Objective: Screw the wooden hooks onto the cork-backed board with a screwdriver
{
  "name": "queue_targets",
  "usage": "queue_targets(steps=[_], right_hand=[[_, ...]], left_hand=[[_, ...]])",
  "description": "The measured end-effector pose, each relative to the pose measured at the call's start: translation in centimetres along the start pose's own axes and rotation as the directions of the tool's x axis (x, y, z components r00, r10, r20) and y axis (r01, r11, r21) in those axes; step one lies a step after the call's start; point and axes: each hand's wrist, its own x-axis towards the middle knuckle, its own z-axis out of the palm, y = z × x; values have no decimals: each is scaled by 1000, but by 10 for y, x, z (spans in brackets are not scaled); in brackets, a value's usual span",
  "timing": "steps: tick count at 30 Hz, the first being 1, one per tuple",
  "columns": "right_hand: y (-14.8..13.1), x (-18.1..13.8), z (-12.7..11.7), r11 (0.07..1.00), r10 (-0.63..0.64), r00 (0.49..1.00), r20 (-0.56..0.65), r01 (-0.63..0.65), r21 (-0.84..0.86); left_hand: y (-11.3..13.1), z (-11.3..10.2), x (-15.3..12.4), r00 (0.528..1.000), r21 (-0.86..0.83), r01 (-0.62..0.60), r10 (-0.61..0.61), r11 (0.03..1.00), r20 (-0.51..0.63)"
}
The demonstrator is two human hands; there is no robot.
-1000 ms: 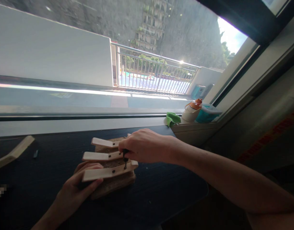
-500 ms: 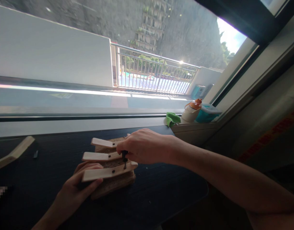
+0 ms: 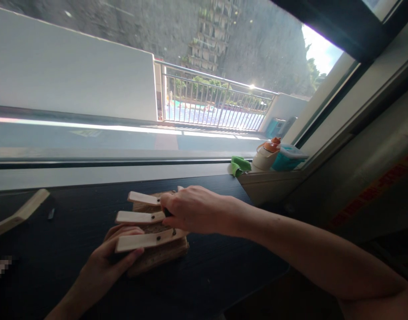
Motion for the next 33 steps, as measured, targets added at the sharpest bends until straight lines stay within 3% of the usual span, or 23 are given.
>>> queue_targets(steps=[12, 20, 27, 33], right_hand=[[10, -6, -8, 991, -112, 992, 50, 109, 75], [7, 2, 1, 1000, -6, 1000, -13, 5, -22], [4, -7, -13, 997, -78, 994, 77, 77, 15], [5, -6, -8, 998, -44, 994, 95, 38, 59]], left_hand=[[1, 1, 3, 1000, 0, -22, 22, 1000, -16], [0, 1, 2, 999, 9, -42, 43, 999, -16], [2, 1, 3, 998, 9, -49, 49, 999, -36], [2, 2, 2, 999, -4, -33, 33, 999, -26]])
